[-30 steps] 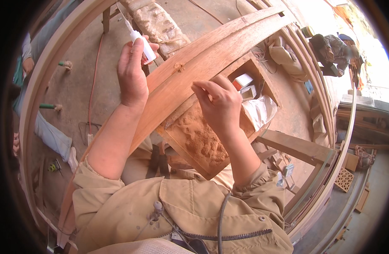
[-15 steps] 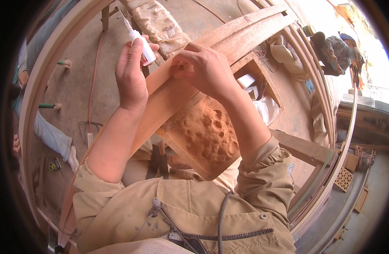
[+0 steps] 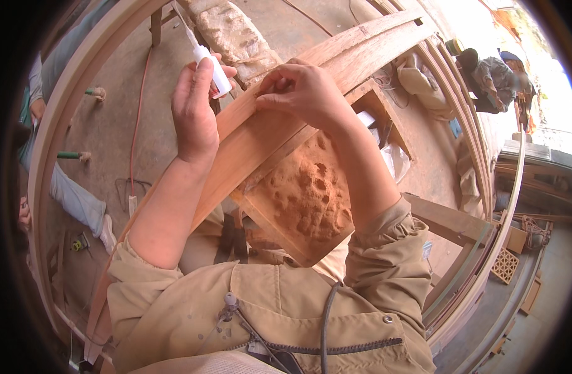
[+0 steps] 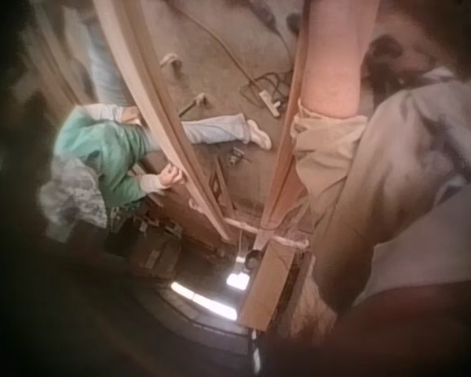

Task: The person applies a white liquid from a small bottle into cracks on a wooden plank and then rubs sawdust into the treated areas to fill imperfections. The person repeats this process along the length of the plank.

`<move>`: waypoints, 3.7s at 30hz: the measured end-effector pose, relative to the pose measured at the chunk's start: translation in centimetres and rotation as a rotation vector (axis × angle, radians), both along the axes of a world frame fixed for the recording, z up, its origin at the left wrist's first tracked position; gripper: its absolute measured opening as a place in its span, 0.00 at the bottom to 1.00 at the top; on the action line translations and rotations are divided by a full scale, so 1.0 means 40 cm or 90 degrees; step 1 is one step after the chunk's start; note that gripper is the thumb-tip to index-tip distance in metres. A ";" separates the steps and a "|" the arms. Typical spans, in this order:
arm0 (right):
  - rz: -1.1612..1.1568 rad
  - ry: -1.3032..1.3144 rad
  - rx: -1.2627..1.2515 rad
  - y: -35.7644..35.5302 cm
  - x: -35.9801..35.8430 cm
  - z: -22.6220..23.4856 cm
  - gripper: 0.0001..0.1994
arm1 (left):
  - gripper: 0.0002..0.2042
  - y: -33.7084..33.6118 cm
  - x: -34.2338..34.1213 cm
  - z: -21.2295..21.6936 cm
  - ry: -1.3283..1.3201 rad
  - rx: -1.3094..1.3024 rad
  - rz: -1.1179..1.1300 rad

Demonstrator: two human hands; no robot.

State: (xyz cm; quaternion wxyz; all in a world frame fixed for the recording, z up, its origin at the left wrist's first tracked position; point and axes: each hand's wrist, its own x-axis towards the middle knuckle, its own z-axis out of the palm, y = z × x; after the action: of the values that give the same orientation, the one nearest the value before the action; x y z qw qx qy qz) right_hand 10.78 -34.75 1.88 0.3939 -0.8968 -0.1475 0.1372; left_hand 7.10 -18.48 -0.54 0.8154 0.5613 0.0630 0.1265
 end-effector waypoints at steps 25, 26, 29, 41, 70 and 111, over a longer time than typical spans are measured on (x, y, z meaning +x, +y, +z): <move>0.061 -0.294 -0.130 -0.030 -0.088 -0.036 0.19 | 0.15 0.000 -0.002 0.003 0.000 0.009 -0.017; 0.066 -0.320 -0.157 -0.027 -0.100 -0.039 0.20 | 0.15 0.001 -0.002 0.000 -0.002 0.005 -0.017; 0.062 -0.381 -0.209 -0.018 -0.127 -0.042 0.23 | 0.15 0.001 -0.003 0.007 0.008 0.028 -0.013; 0.015 -0.381 -0.256 0.014 -0.181 -0.034 0.22 | 0.15 -0.002 -0.003 0.009 -0.006 0.031 -0.013; 0.001 -0.232 -0.048 -0.003 -0.041 -0.041 0.14 | 0.15 -0.002 -0.001 -0.001 0.006 0.023 -0.013; 0.001 -0.097 0.120 -0.010 -0.043 -0.042 0.07 | 0.16 0.003 -0.003 0.002 0.035 0.059 -0.023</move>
State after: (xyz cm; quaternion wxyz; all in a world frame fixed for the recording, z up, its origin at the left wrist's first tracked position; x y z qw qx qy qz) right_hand 9.06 -35.16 0.19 0.4640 -0.8635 -0.1903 0.0542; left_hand 6.96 -18.36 -0.46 0.7889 0.6026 0.0693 0.0989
